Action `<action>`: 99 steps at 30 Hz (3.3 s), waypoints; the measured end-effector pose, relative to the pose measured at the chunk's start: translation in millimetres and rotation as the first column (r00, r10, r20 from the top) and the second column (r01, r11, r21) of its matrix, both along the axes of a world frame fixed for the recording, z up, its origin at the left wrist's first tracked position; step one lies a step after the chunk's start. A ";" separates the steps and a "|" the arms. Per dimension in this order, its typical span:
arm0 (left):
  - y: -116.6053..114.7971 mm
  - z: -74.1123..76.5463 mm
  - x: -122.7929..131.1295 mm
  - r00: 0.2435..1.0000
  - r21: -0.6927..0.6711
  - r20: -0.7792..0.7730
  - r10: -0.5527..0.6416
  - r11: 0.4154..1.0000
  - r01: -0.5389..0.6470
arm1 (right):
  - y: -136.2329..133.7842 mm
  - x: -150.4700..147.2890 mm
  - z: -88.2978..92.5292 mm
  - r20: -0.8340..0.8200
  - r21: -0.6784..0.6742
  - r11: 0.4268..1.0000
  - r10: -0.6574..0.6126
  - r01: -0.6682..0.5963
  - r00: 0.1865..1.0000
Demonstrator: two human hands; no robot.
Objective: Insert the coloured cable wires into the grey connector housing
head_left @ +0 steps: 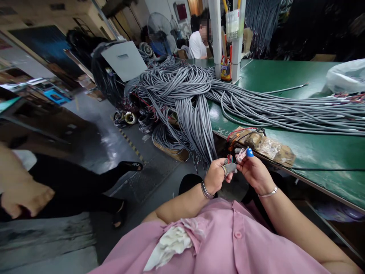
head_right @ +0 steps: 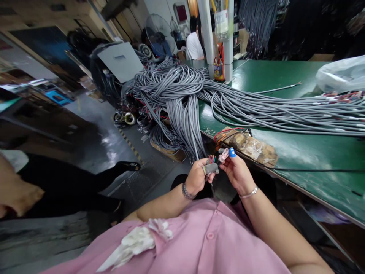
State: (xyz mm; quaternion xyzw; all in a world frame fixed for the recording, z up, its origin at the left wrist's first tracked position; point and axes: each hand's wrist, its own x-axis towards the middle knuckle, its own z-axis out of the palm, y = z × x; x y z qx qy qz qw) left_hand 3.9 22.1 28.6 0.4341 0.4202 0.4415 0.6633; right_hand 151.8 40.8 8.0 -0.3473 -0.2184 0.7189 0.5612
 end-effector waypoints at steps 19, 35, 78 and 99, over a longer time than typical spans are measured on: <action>-10.9 -66.4 -36.4 0.854 0.108 -0.412 -0.317 0.914 0.391 | -33.0 45.1 -25.0 0.457 0.033 0.997 0.045 -0.067 0.888; 54.0 -3.7 -55.1 0.953 0.214 -0.295 -0.077 0.966 0.145 | 5.5 155.2 79.7 0.863 0.385 0.912 -0.302 -0.140 0.404; 490.0 62.0 13.1 -0.051 0.402 -0.867 0.496 0.757 0.515 | 67.0 206.4 3.6 0.948 0.314 0.949 -0.314 -0.008 -0.054; 501.4 79.7 30.8 -0.086 0.224 -0.897 0.434 0.613 0.758 | 65.3 213.5 1.8 0.955 0.292 0.954 -0.295 0.073 0.032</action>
